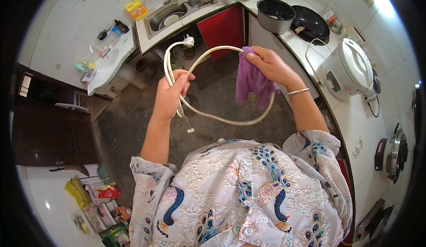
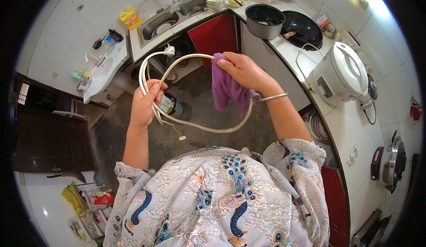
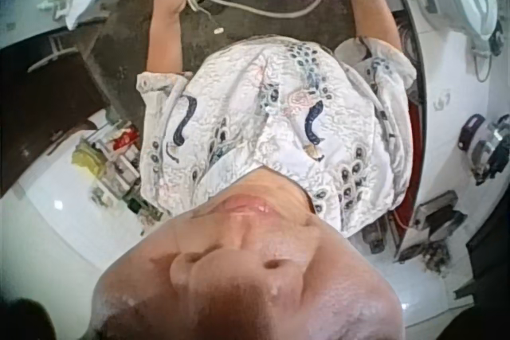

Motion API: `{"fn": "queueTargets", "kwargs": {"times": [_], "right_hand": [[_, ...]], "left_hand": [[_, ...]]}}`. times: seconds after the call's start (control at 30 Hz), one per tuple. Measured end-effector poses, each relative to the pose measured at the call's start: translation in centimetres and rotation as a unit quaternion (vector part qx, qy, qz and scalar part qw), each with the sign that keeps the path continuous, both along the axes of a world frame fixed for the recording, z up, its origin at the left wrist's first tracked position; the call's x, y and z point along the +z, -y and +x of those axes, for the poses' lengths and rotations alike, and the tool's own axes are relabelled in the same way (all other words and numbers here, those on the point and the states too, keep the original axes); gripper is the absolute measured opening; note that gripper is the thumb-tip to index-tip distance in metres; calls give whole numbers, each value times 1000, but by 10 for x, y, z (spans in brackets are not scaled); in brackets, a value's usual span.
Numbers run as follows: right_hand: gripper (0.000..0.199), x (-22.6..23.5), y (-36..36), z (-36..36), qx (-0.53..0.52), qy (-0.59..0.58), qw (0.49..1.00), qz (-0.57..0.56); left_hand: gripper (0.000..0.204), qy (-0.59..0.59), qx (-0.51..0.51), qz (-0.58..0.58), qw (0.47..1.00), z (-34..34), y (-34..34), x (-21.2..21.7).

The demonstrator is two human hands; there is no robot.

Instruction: The person wipes a white electrical cord with a purple cloth, then cleans the kitchen countertop around a rice cooker and a pot. The person proceeds to wash several bowls and a cup in the sink using a sponge and running water.

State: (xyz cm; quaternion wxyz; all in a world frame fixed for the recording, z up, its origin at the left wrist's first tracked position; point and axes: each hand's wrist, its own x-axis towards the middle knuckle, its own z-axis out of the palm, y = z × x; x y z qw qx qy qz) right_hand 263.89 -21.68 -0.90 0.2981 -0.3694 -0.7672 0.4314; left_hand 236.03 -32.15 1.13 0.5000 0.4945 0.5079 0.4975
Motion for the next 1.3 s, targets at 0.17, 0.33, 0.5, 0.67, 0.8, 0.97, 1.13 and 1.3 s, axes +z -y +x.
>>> {"fn": "queueTargets", "kwargs": {"times": [0.17,0.33,0.5,0.67,0.8,0.97,1.13,1.3], "right_hand": [[24,5,2,-17,39,-45,992,113],[20,28,12,-50,82,89,969,213],[25,-9,-2,8,64,38,992,99],[22,-16,1,-9,72,28,993,93],[26,-21,9,-47,122,32,987,103],[21,-66,-8,-15,-48,-197,979,1],[22,-90,-16,13,-87,-345,929,-101],[26,-35,-5,9,-18,-507,852,-131]], "left_hand": [[23,-40,-10,-25,999,6,-11,11],[22,-89,-68,-70,991,21,-28,20],[22,8,-65,-149,987,-5,-22,26],[19,83,-107,-168,976,8,-27,16],[20,15,-167,-160,973,45,-20,28],[20,169,-115,-125,971,17,-29,38],[20,175,-113,-131,969,11,-34,28],[21,176,-148,-159,960,24,-46,19]]}}
